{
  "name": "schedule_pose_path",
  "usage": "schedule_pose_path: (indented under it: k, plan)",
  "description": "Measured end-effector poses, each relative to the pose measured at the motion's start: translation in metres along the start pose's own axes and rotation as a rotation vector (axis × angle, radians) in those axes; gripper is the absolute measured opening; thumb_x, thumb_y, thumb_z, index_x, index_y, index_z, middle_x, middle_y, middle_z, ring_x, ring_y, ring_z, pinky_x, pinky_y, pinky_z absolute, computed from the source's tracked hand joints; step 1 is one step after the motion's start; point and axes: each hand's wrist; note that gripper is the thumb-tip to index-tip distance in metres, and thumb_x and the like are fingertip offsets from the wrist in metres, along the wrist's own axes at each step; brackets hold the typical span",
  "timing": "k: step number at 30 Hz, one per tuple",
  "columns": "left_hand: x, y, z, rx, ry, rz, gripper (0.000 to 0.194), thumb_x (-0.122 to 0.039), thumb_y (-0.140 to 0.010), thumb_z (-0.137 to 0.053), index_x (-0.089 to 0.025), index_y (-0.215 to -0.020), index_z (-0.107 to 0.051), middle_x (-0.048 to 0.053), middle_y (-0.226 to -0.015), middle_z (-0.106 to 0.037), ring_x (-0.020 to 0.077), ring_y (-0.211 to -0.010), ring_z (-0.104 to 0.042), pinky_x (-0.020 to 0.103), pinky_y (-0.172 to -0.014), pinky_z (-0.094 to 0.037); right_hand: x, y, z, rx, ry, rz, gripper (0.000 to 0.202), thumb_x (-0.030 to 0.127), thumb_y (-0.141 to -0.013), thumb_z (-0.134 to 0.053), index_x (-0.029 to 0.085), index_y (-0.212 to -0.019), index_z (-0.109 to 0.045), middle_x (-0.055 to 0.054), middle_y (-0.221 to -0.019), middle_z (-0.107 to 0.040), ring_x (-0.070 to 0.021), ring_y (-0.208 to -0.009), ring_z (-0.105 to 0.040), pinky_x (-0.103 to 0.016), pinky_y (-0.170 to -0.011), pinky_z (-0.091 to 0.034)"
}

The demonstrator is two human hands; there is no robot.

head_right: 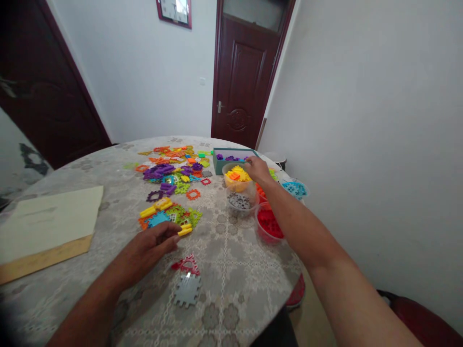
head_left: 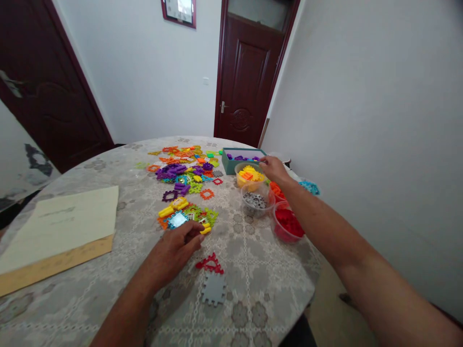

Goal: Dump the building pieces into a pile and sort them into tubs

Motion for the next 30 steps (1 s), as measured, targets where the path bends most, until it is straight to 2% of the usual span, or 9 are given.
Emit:
schedule_pose_path:
  k: [5,7,9,10,12,15,19,23,30]
  plan:
    - [0.003,-0.003,0.004,-0.021,-0.037,0.026,0.042,-0.059,-0.092,-0.056,-0.025,-0.113,-0.069,0.004,-0.101,-0.079,0.0245,-0.090,-0.075,0.035,-0.082,-0.057,-0.054,0.073,0.066,-0.391,-0.199,0.094,0.032,0.035,-0.097,-0.055,0.018,-0.115,-0.076,-0.007,-0.104,-0.079,-0.0201,-0.087,-0.071,-0.033,-0.086,-0.055]
    - [0.007,-0.005,0.006,-0.028,-0.050,0.042,0.047,-0.063,-0.091,-0.057,-0.025,-0.115,-0.069,0.004,-0.102,-0.079,0.0256,-0.091,-0.076,0.035,-0.082,-0.057,-0.089,0.114,0.085,-0.554,-0.195,0.010,0.036,0.040,-0.099,-0.053,0.019,-0.119,-0.074,-0.008,-0.107,-0.078,-0.0205,-0.087,-0.071,-0.034,-0.083,-0.056]
    - [0.010,-0.007,0.007,-0.041,-0.063,0.060,0.051,-0.065,-0.090,-0.057,-0.024,-0.117,-0.069,0.005,-0.104,-0.079,0.0261,-0.094,-0.076,0.035,-0.083,-0.057,-0.126,0.152,0.091,-0.618,-0.134,-0.131,0.038,0.041,-0.099,-0.052,0.017,-0.120,-0.073,-0.010,-0.109,-0.077,-0.0222,-0.090,-0.072,-0.035,-0.083,-0.056]
    - [0.010,-0.007,0.008,-0.052,-0.081,0.068,0.052,-0.066,-0.090,-0.057,-0.024,-0.118,-0.069,0.004,-0.104,-0.079,0.0261,-0.094,-0.075,0.035,-0.083,-0.057,-0.145,0.167,0.090,-0.568,-0.079,-0.197,0.039,0.040,-0.098,-0.052,0.016,-0.120,-0.073,-0.012,-0.111,-0.077,-0.0232,-0.094,-0.072,-0.036,-0.086,-0.056]
    - [0.010,-0.009,0.010,-0.072,-0.135,0.082,0.051,-0.066,-0.091,-0.056,-0.025,-0.118,-0.069,0.003,-0.104,-0.079,0.0259,-0.096,-0.074,0.034,-0.084,-0.056,-0.176,0.188,0.079,-0.341,0.059,-0.295,0.039,0.038,-0.098,-0.052,0.014,-0.121,-0.073,-0.015,-0.117,-0.076,-0.0250,-0.103,-0.071,-0.037,-0.095,-0.054]
    - [0.008,-0.011,0.013,-0.100,-0.187,0.109,0.050,-0.066,-0.089,-0.056,-0.026,-0.117,-0.069,0.002,-0.105,-0.079,0.0264,-0.095,-0.074,0.035,-0.085,-0.056,-0.205,0.194,0.053,-0.077,0.165,-0.352,0.036,0.036,-0.095,-0.058,0.014,-0.118,-0.076,-0.017,-0.122,-0.075,-0.0273,-0.115,-0.069,-0.037,-0.106,-0.048]
    - [0.007,-0.013,0.017,-0.117,-0.201,0.140,0.052,-0.068,-0.087,-0.056,-0.027,-0.114,-0.070,0.002,-0.107,-0.079,0.0278,-0.097,-0.074,0.037,-0.087,-0.056,-0.217,0.177,0.026,-0.033,0.200,-0.416,0.037,0.039,-0.093,-0.063,0.012,-0.113,-0.077,-0.022,-0.124,-0.073,-0.0326,-0.125,-0.064,-0.041,-0.111,-0.042]
    - [0.007,-0.012,0.019,-0.126,-0.219,0.173,0.053,-0.070,-0.085,-0.056,-0.028,-0.114,-0.071,0.002,-0.106,-0.080,0.0290,-0.100,-0.075,0.037,-0.088,-0.056,-0.216,0.169,0.013,-0.034,0.222,-0.483,0.038,0.044,-0.092,-0.062,0.012,-0.107,-0.077,-0.024,-0.117,-0.073,-0.0346,-0.117,-0.066,-0.042,-0.102,-0.047]
    - [0.009,-0.009,0.017,-0.120,-0.184,0.138,0.051,-0.067,-0.088,-0.058,-0.026,-0.115,-0.071,0.002,-0.107,-0.080,0.0280,-0.098,-0.074,0.036,-0.086,-0.057,-0.202,0.189,0.032,-0.067,0.155,-0.393,0.027,0.035,-0.094,-0.057,0.018,-0.106,-0.076,-0.011,-0.106,-0.078,-0.0236,-0.099,-0.071,-0.032,-0.090,-0.050]
Point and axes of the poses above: each hand's wrist, its own y-axis away from the middle knuckle, its own z-axis out of the back of the hand, x = y × z
